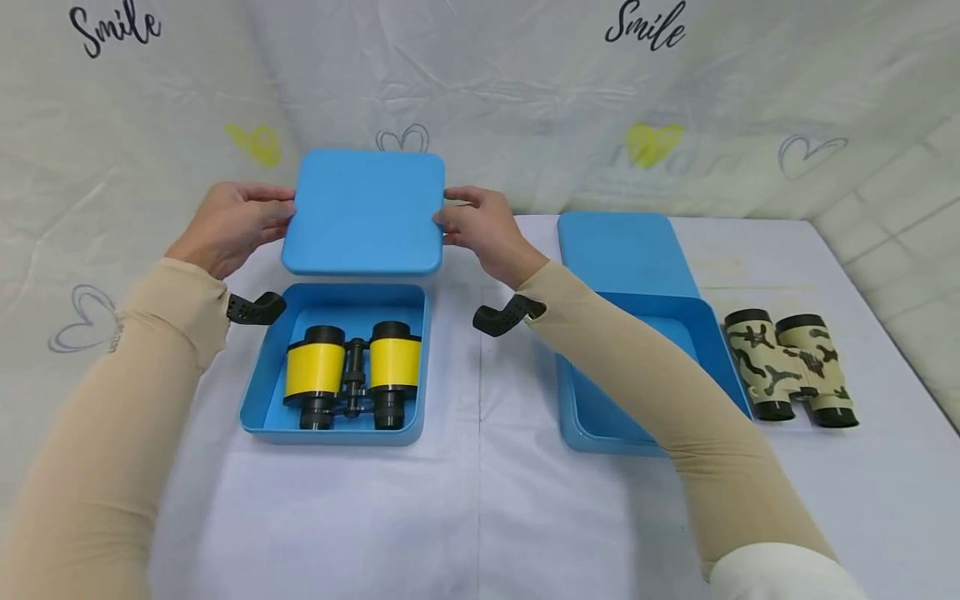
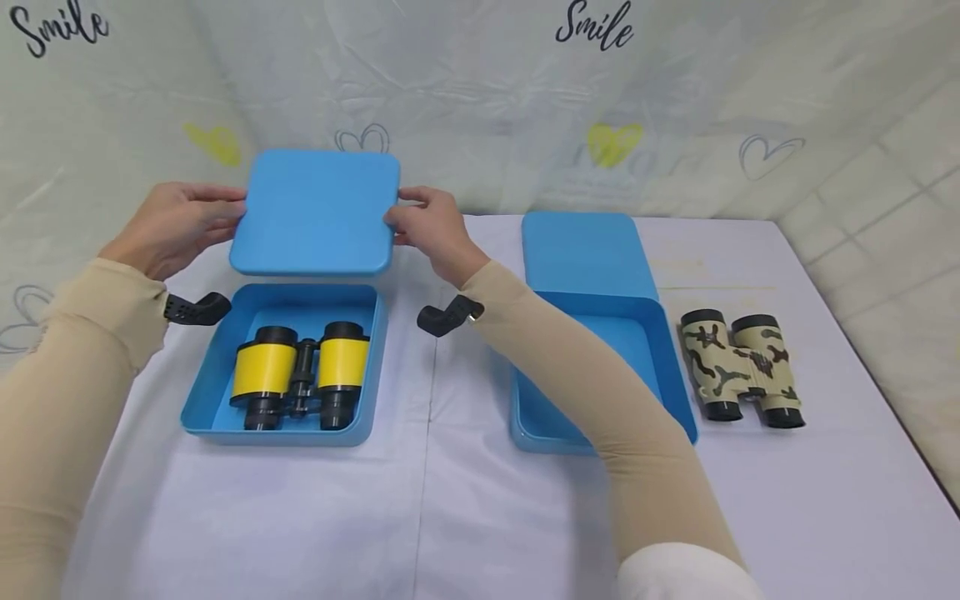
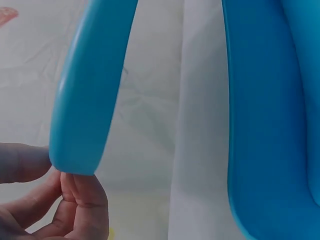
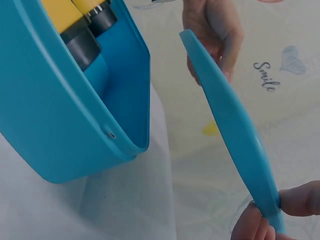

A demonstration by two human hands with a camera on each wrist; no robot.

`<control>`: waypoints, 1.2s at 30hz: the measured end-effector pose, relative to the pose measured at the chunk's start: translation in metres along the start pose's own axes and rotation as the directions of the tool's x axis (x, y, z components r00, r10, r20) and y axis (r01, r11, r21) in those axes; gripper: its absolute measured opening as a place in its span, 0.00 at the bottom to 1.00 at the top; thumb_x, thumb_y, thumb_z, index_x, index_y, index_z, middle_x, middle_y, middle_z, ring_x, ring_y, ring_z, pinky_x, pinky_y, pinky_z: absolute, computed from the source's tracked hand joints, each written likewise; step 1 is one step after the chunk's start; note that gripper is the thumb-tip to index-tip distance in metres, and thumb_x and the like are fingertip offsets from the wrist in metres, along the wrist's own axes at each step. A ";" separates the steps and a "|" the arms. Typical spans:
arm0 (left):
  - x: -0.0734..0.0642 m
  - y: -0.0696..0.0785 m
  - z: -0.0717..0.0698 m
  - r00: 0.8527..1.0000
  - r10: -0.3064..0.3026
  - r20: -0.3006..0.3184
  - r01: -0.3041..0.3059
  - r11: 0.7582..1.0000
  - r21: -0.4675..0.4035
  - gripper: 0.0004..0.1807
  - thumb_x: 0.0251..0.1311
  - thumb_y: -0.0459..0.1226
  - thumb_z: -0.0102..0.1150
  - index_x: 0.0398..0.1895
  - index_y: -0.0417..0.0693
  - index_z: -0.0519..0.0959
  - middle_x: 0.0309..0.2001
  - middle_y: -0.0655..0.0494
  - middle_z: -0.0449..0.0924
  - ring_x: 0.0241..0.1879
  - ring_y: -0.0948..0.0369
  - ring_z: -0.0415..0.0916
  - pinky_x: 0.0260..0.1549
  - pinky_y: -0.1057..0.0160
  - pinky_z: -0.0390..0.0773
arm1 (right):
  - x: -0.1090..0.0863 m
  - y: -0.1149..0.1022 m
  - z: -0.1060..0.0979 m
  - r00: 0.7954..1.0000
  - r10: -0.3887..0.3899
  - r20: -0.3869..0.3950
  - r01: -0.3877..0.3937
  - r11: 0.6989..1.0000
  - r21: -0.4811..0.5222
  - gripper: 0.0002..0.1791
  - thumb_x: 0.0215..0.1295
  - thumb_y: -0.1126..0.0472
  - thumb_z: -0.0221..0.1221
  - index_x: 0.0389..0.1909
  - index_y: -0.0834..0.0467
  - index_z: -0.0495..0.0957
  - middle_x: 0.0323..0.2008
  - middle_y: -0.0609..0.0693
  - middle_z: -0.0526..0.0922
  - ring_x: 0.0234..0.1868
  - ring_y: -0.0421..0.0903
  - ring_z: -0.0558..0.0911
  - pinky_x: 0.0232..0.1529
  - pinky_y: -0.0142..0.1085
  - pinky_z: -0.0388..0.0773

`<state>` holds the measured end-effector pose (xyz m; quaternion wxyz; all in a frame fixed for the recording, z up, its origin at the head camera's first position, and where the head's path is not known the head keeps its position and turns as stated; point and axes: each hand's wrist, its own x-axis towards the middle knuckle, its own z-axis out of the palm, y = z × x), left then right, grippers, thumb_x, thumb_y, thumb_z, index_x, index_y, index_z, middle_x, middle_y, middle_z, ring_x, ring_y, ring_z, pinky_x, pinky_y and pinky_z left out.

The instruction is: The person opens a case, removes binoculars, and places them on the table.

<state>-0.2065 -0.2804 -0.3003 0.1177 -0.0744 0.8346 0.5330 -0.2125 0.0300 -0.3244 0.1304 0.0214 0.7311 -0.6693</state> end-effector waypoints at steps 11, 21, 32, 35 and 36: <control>0.010 -0.005 0.002 1.000 0.006 0.008 -0.006 0.996 0.090 0.32 0.78 0.47 0.49 0.79 0.42 0.61 0.71 0.48 0.68 0.61 0.60 0.75 0.72 0.53 0.71 | 0.017 0.008 0.002 0.999 0.034 0.032 -0.034 0.999 -0.011 0.29 0.74 0.63 0.59 0.74 0.58 0.68 0.61 0.59 0.81 0.47 0.50 0.85 0.58 0.40 0.86; 0.022 -0.006 0.005 0.998 -0.042 0.039 0.036 0.988 0.149 0.36 0.79 0.51 0.43 0.81 0.40 0.57 0.76 0.41 0.63 0.63 0.54 0.73 0.74 0.51 0.70 | 0.029 0.009 0.001 0.992 0.091 0.085 -0.083 0.992 -0.098 0.31 0.75 0.56 0.58 0.75 0.58 0.66 0.67 0.55 0.76 0.56 0.50 0.82 0.59 0.37 0.85; 0.026 -0.014 0.007 0.989 -0.068 0.134 0.042 0.981 0.189 0.38 0.79 0.46 0.48 0.82 0.36 0.50 0.82 0.35 0.51 0.76 0.40 0.63 0.76 0.46 0.64 | 0.037 0.017 0.004 0.988 0.122 0.094 -0.108 0.984 -0.145 0.33 0.74 0.55 0.59 0.76 0.59 0.64 0.69 0.56 0.74 0.59 0.51 0.80 0.60 0.38 0.84; 0.027 -0.018 0.006 0.985 -0.071 0.158 0.037 0.978 0.207 0.39 0.78 0.45 0.50 0.82 0.36 0.48 0.81 0.33 0.51 0.75 0.39 0.64 0.76 0.45 0.64 | 0.039 0.020 0.005 0.987 0.121 0.102 -0.105 0.983 -0.149 0.33 0.75 0.56 0.58 0.77 0.60 0.63 0.70 0.56 0.74 0.58 0.51 0.80 0.61 0.39 0.84; 0.028 -0.019 0.006 0.984 -0.070 0.163 0.035 0.977 0.211 0.40 0.78 0.44 0.51 0.82 0.36 0.48 0.81 0.33 0.51 0.75 0.39 0.64 0.76 0.45 0.64 | 0.039 0.022 0.006 0.987 0.120 0.103 -0.104 0.983 -0.149 0.33 0.75 0.57 0.58 0.76 0.60 0.64 0.69 0.56 0.74 0.58 0.51 0.80 0.60 0.39 0.84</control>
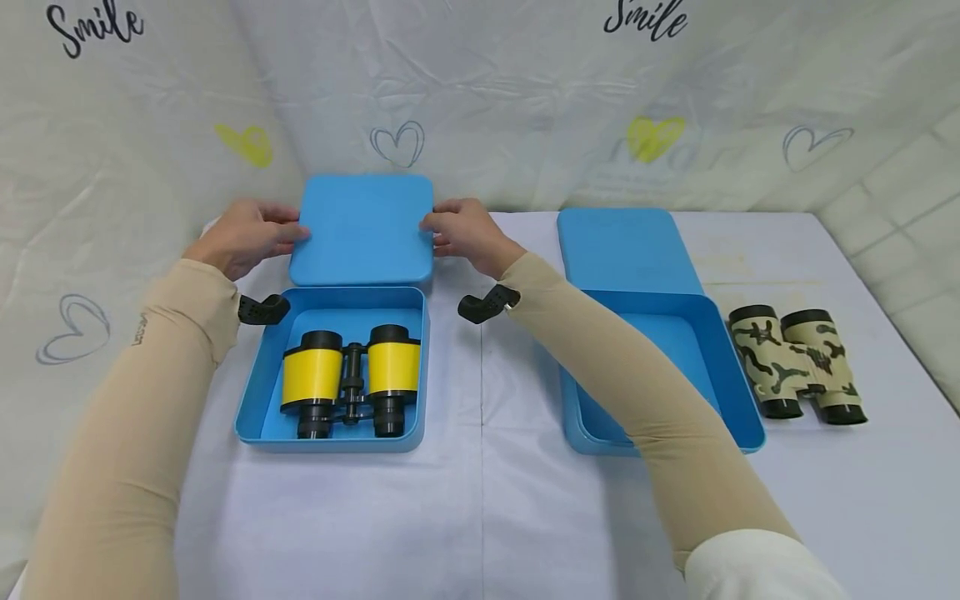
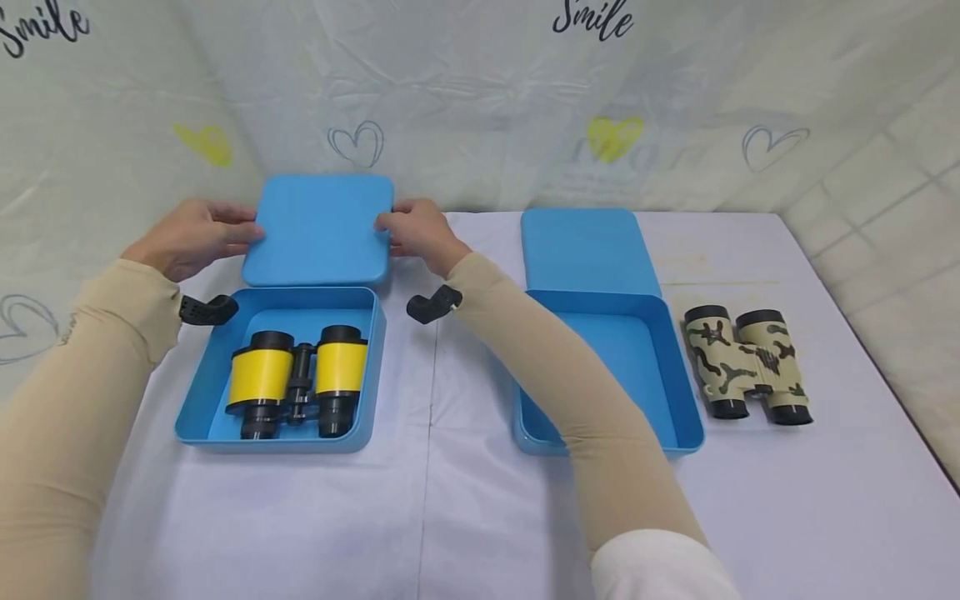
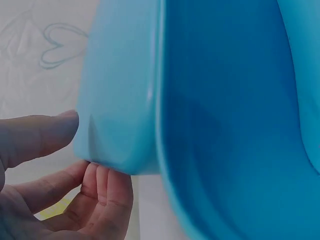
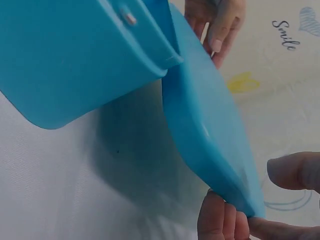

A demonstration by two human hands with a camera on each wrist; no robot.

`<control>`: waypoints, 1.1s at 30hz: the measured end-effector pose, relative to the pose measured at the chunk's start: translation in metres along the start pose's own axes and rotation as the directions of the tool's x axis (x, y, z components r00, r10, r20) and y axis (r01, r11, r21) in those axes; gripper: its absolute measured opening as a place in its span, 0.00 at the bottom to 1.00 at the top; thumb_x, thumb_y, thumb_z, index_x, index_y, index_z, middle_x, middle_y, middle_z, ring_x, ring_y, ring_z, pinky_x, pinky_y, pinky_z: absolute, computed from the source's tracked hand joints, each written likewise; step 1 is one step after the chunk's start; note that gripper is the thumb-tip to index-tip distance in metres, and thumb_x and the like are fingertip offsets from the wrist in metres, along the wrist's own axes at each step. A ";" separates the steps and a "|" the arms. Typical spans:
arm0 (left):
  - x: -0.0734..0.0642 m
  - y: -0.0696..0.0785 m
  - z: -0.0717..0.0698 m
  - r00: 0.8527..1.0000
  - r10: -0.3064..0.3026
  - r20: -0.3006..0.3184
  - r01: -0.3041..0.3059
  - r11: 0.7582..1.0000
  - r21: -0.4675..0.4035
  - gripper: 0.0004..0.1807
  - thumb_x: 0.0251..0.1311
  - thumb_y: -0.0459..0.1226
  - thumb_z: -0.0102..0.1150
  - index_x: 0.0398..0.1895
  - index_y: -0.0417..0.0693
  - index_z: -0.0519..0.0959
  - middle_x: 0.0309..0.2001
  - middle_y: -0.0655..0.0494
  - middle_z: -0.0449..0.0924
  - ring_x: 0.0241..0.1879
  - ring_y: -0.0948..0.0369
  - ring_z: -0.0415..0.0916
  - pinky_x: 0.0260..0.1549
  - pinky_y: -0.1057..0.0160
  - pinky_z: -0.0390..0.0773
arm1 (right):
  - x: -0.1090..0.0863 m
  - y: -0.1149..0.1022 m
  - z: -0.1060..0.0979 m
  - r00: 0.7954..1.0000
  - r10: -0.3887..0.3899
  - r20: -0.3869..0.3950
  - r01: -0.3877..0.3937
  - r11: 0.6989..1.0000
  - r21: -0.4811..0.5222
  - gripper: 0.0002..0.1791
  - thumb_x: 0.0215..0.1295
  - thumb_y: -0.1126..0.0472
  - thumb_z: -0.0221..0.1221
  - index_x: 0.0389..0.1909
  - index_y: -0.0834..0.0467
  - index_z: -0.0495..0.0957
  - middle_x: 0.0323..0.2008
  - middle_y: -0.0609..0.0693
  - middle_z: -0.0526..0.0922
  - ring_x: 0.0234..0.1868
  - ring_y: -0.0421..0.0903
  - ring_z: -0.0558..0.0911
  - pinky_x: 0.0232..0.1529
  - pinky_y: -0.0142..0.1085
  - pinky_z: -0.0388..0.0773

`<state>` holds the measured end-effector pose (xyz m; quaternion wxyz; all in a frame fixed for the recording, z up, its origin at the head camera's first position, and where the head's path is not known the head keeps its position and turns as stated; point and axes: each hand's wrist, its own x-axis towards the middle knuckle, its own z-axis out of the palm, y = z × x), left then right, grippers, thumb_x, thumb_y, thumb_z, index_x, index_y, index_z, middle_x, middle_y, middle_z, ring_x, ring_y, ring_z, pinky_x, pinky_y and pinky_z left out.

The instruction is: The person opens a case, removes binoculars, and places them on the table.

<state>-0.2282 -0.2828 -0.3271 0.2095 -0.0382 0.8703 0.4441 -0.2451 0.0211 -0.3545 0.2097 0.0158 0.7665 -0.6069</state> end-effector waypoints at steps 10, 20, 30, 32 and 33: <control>0.006 -0.007 0.004 0.999 -0.001 0.048 -0.001 1.000 0.029 0.48 0.73 0.47 0.59 0.83 0.34 0.43 0.81 0.32 0.49 0.76 0.39 0.62 0.76 0.45 0.64 | 0.000 0.007 0.003 1.000 0.004 0.002 -0.004 0.998 -0.056 0.35 0.74 0.56 0.59 0.77 0.60 0.63 0.71 0.55 0.73 0.59 0.52 0.79 0.62 0.39 0.83; 0.013 -0.013 0.009 0.995 -0.078 0.068 0.070 0.991 0.113 0.53 0.74 0.62 0.47 0.82 0.33 0.42 0.82 0.32 0.46 0.78 0.35 0.56 0.77 0.39 0.59 | 0.001 0.008 0.006 0.996 0.081 0.023 -0.077 0.989 -0.127 0.43 0.75 0.40 0.57 0.80 0.59 0.56 0.77 0.54 0.67 0.62 0.50 0.79 0.63 0.37 0.82; 0.012 -0.011 0.014 0.989 -0.114 0.097 0.104 0.989 0.106 0.57 0.72 0.66 0.44 0.83 0.34 0.35 0.82 0.31 0.43 0.79 0.33 0.52 0.77 0.35 0.56 | 0.002 0.010 0.005 0.992 0.119 0.030 -0.108 0.963 -0.246 0.48 0.73 0.31 0.52 0.81 0.59 0.55 0.72 0.53 0.72 0.57 0.47 0.81 0.68 0.38 0.76; 0.012 -0.011 0.015 0.988 -0.110 0.106 0.100 0.991 0.094 0.57 0.73 0.66 0.43 0.82 0.33 0.35 0.82 0.31 0.43 0.79 0.33 0.51 0.77 0.35 0.56 | 0.002 0.011 0.005 0.992 0.122 0.031 -0.109 0.957 -0.270 0.48 0.73 0.31 0.52 0.80 0.59 0.56 0.68 0.54 0.73 0.55 0.47 0.81 0.70 0.39 0.75; 0.012 -0.010 0.016 0.988 -0.108 0.108 0.098 0.991 0.087 0.56 0.73 0.66 0.43 0.82 0.33 0.35 0.82 0.31 0.43 0.79 0.34 0.51 0.78 0.36 0.55 | 0.002 0.011 0.004 0.992 0.121 0.029 -0.108 0.955 -0.274 0.48 0.73 0.31 0.52 0.80 0.60 0.57 0.66 0.54 0.74 0.54 0.47 0.81 0.69 0.40 0.75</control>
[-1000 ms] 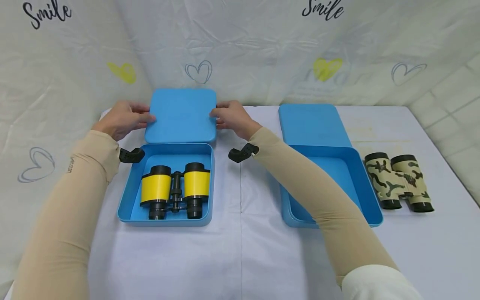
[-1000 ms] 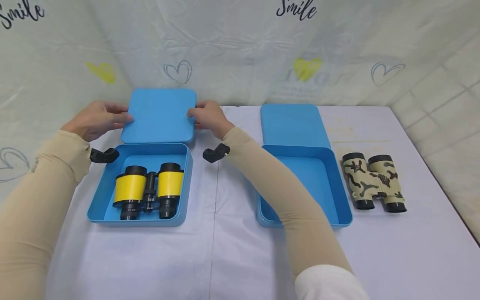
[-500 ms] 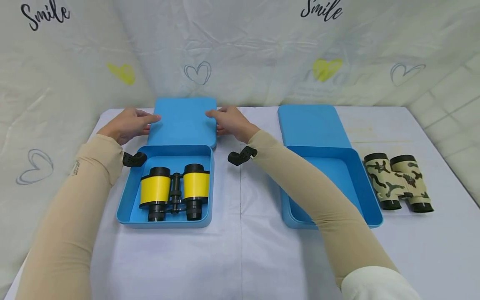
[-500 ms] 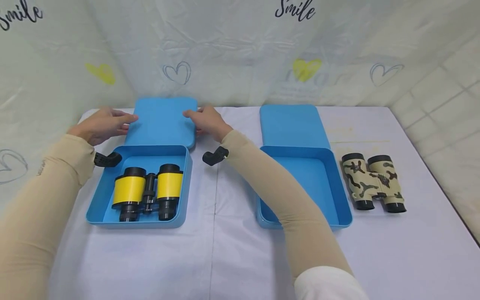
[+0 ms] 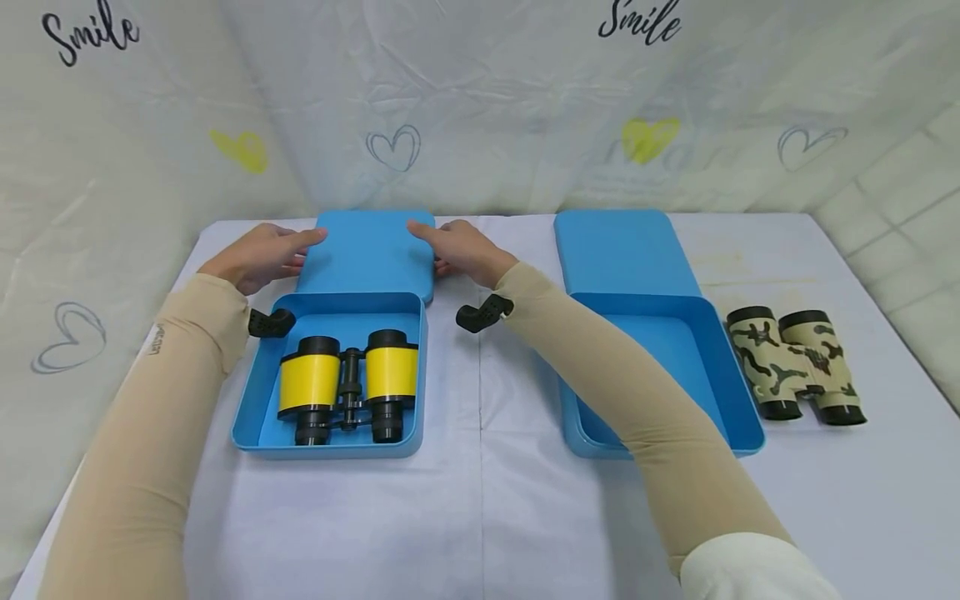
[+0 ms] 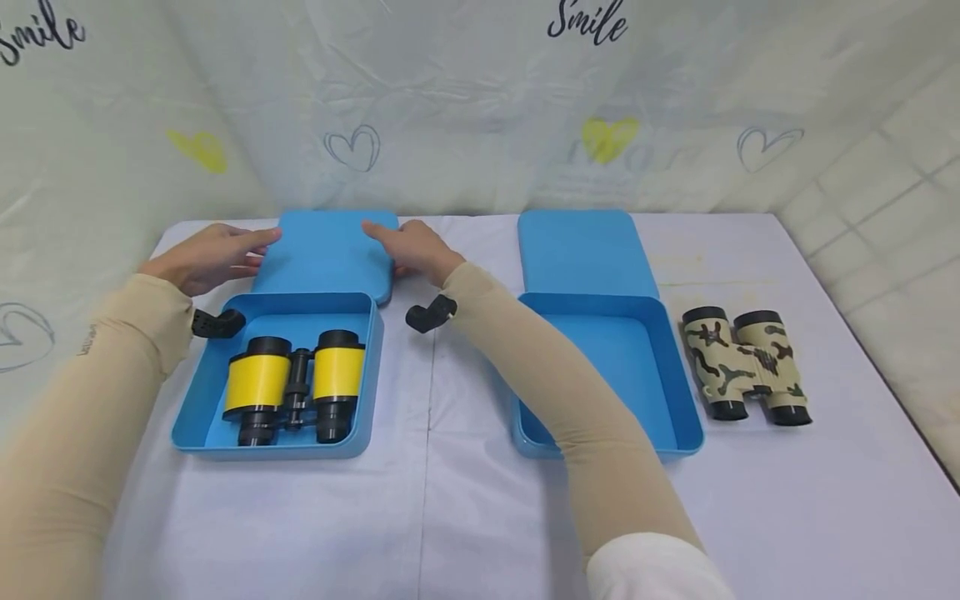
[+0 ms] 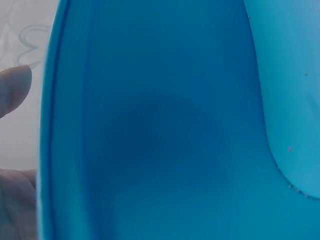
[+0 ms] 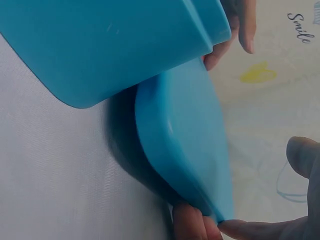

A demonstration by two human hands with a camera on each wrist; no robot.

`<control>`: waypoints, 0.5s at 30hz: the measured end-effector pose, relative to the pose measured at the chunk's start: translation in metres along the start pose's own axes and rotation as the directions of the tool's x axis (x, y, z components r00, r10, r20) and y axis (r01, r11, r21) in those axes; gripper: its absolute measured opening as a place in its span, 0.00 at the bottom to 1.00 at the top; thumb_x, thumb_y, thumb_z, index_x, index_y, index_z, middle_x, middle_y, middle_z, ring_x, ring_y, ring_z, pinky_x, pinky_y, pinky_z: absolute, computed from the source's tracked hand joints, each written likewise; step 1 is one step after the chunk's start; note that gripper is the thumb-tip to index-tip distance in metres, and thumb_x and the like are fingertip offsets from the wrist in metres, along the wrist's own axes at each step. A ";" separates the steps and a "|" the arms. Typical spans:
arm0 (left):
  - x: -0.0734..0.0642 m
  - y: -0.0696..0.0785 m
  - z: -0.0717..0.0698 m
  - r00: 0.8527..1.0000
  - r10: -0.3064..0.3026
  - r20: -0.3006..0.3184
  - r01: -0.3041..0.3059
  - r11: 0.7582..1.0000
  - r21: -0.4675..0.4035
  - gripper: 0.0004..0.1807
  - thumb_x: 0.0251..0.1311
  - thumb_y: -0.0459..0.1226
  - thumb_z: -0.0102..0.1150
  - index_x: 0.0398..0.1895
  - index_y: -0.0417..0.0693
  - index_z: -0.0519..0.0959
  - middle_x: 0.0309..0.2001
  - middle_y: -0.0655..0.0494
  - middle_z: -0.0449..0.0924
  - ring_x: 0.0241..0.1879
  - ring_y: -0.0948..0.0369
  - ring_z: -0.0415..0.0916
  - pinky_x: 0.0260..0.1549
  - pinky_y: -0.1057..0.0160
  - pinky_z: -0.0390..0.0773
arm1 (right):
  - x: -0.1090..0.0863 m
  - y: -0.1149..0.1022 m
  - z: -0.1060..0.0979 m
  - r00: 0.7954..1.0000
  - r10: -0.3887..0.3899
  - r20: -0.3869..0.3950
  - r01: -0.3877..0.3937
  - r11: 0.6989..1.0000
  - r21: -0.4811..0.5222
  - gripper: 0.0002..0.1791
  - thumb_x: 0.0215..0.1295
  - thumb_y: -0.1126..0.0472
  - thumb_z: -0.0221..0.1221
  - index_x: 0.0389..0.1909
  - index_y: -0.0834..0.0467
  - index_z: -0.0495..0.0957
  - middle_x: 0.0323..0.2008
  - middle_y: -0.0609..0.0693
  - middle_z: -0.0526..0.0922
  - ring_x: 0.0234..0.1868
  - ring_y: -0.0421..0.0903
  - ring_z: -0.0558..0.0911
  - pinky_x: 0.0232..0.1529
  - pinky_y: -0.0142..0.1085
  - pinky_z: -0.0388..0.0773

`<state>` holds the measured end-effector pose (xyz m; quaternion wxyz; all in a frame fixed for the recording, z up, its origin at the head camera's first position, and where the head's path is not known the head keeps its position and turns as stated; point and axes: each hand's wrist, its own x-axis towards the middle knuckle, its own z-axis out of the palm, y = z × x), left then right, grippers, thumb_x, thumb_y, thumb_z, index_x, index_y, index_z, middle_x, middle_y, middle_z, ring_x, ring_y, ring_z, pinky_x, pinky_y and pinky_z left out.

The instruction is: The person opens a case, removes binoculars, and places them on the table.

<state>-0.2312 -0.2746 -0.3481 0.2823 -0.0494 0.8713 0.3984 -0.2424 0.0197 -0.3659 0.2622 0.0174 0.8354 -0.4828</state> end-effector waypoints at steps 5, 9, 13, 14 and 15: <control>-0.002 0.002 0.004 1.000 0.003 -0.004 -0.003 1.000 -0.012 0.57 0.73 0.67 0.42 0.83 0.33 0.35 0.82 0.31 0.44 0.80 0.35 0.51 0.79 0.37 0.55 | -0.002 0.002 -0.001 0.999 -0.026 -0.019 0.026 0.999 -0.032 0.43 0.73 0.31 0.52 0.70 0.63 0.68 0.50 0.53 0.75 0.47 0.48 0.81 0.66 0.41 0.74; -0.002 0.002 0.007 1.000 0.008 -0.008 -0.008 1.000 -0.013 0.56 0.74 0.66 0.42 0.82 0.31 0.36 0.82 0.30 0.44 0.79 0.34 0.51 0.79 0.38 0.56 | -0.003 0.003 -0.002 0.998 -0.064 -0.024 0.062 0.994 -0.089 0.33 0.72 0.31 0.53 0.44 0.60 0.74 0.39 0.51 0.74 0.43 0.47 0.80 0.56 0.39 0.73; -0.001 0.000 0.010 1.000 0.005 0.003 -0.005 1.000 -0.002 0.57 0.72 0.66 0.43 0.82 0.31 0.37 0.80 0.28 0.47 0.79 0.34 0.54 0.78 0.39 0.56 | -0.005 0.004 -0.002 0.996 -0.081 -0.027 0.076 0.988 -0.131 0.29 0.73 0.31 0.53 0.29 0.54 0.69 0.31 0.53 0.75 0.41 0.48 0.77 0.47 0.37 0.68; -0.001 -0.001 0.010 1.000 0.004 0.003 -0.004 1.000 0.002 0.58 0.72 0.67 0.44 0.82 0.31 0.37 0.80 0.28 0.49 0.78 0.35 0.55 0.78 0.39 0.57 | -0.006 0.004 -0.002 0.996 -0.083 -0.027 0.078 0.987 -0.141 0.30 0.73 0.31 0.53 0.28 0.54 0.69 0.30 0.53 0.75 0.41 0.49 0.76 0.46 0.37 0.67; -0.001 -0.001 0.010 1.000 0.003 0.002 -0.003 1.000 0.009 0.58 0.72 0.67 0.43 0.82 0.31 0.37 0.79 0.28 0.50 0.78 0.35 0.55 0.78 0.39 0.57 | -0.007 0.004 -0.002 0.996 -0.085 -0.027 0.080 0.986 -0.149 0.30 0.73 0.31 0.53 0.29 0.55 0.69 0.29 0.54 0.75 0.40 0.49 0.76 0.45 0.37 0.67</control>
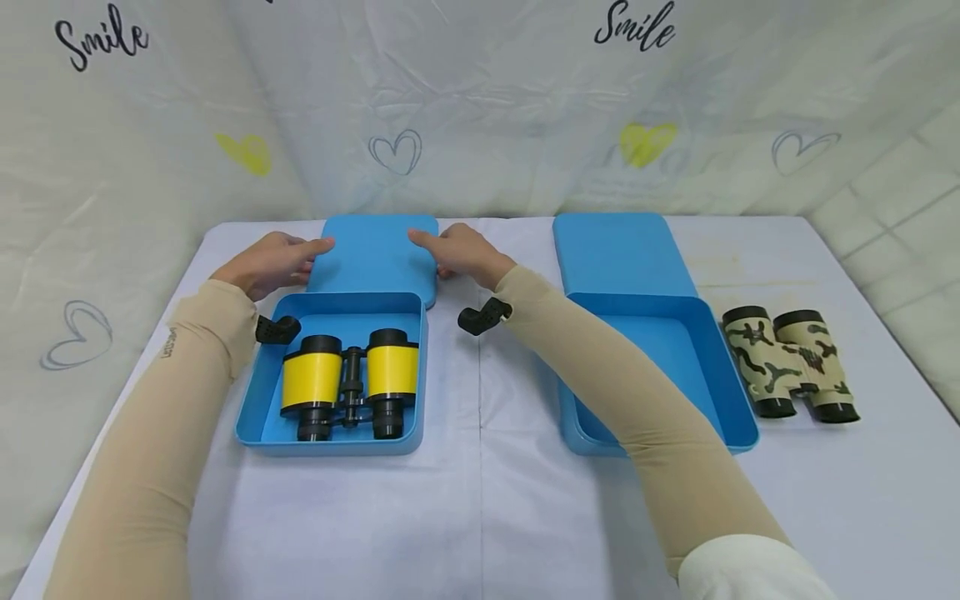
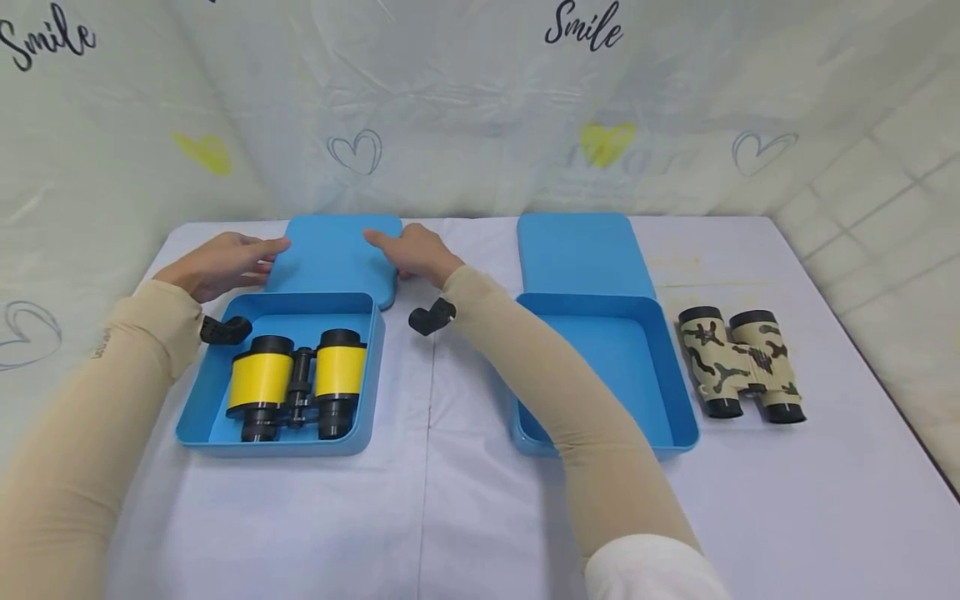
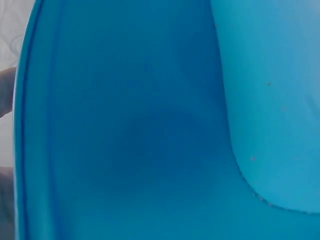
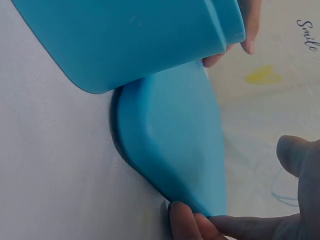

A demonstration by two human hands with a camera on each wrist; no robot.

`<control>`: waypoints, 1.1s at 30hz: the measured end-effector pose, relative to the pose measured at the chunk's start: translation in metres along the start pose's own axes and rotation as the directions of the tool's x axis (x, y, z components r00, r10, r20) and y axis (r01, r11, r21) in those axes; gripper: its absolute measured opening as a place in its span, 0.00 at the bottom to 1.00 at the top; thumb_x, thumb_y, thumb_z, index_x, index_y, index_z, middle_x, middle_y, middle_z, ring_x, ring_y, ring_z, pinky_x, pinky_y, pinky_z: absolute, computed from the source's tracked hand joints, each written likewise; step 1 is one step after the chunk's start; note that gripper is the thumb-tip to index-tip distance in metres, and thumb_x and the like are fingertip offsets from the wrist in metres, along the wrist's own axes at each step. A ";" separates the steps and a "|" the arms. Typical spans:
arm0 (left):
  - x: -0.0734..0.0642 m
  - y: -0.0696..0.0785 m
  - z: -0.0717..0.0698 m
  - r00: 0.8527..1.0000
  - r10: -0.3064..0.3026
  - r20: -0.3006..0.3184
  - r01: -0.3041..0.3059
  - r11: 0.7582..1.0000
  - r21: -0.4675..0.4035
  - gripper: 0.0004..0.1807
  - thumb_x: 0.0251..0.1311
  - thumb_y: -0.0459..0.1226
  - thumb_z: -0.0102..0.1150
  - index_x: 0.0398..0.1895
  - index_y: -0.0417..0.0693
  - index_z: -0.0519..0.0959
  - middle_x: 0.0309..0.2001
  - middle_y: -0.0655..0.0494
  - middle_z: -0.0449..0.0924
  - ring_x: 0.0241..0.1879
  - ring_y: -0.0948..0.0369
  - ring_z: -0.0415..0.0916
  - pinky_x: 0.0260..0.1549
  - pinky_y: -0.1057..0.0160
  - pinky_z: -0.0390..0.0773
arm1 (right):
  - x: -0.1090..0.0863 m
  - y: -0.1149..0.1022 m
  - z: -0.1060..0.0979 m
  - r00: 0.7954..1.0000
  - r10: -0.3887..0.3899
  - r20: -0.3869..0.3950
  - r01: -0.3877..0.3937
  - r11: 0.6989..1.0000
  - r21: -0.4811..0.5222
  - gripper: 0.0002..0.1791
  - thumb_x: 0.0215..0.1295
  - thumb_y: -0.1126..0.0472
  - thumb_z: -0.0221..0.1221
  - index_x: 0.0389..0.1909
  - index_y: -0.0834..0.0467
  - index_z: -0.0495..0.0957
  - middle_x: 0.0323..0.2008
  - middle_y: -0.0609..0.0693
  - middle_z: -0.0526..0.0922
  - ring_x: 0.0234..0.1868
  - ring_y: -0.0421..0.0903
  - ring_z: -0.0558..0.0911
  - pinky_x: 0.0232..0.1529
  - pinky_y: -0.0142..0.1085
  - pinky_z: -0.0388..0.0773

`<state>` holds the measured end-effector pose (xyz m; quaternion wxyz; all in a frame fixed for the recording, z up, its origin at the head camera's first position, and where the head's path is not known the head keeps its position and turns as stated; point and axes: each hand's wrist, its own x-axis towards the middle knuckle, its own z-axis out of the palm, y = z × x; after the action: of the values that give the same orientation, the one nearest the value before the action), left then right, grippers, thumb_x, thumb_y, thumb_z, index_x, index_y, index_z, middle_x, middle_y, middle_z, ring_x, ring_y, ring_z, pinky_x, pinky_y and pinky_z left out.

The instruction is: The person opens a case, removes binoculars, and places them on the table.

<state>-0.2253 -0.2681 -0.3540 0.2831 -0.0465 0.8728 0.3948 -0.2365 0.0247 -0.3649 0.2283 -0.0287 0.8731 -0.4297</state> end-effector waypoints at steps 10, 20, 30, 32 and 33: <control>-0.019 0.002 0.001 0.999 0.036 -0.025 -0.033 0.994 0.105 0.53 0.74 0.64 0.43 0.83 0.35 0.41 0.78 0.28 0.55 0.74 0.34 0.64 0.75 0.34 0.61 | -0.013 -0.004 -0.002 0.999 -0.030 0.038 0.031 0.999 -0.021 0.35 0.73 0.33 0.53 0.53 0.63 0.75 0.30 0.54 0.73 0.40 0.50 0.75 0.49 0.39 0.70; -0.043 0.003 -0.005 0.976 0.146 -0.164 -0.121 0.981 0.155 0.49 0.74 0.63 0.45 0.82 0.39 0.49 0.76 0.30 0.61 0.70 0.35 0.69 0.71 0.34 0.68 | -0.037 -0.017 0.001 0.992 -0.115 0.043 0.115 0.993 -0.004 0.35 0.74 0.37 0.56 0.69 0.60 0.70 0.47 0.55 0.80 0.52 0.56 0.84 0.64 0.45 0.78; -0.066 -0.007 -0.003 0.925 0.233 -0.301 -0.136 0.940 0.312 0.44 0.73 0.62 0.46 0.78 0.40 0.59 0.72 0.31 0.65 0.68 0.33 0.65 0.64 0.31 0.74 | -0.070 -0.030 0.015 0.966 -0.256 -0.039 0.248 0.957 -0.151 0.29 0.75 0.40 0.56 0.66 0.55 0.73 0.63 0.53 0.78 0.59 0.49 0.78 0.59 0.44 0.80; -0.071 -0.010 -0.003 0.915 0.259 -0.310 -0.155 0.934 0.323 0.42 0.74 0.61 0.46 0.77 0.39 0.60 0.71 0.31 0.66 0.67 0.33 0.66 0.62 0.31 0.75 | -0.076 -0.032 0.018 0.952 -0.303 -0.042 0.292 0.941 -0.173 0.28 0.75 0.42 0.57 0.66 0.56 0.74 0.60 0.53 0.79 0.57 0.49 0.78 0.57 0.42 0.81; -0.073 -0.011 -0.003 0.909 0.271 -0.316 -0.163 0.930 0.330 0.42 0.74 0.61 0.46 0.76 0.39 0.61 0.70 0.31 0.67 0.67 0.34 0.67 0.62 0.31 0.75 | -0.079 -0.033 0.020 0.944 -0.327 -0.040 0.315 0.931 -0.184 0.28 0.75 0.43 0.57 0.65 0.57 0.74 0.59 0.53 0.80 0.56 0.49 0.79 0.56 0.42 0.81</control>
<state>-0.1622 -0.2881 -0.3214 0.0781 0.0242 0.9583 0.2737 -0.1622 0.0091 -0.3204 0.1212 -0.1759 0.8984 -0.3836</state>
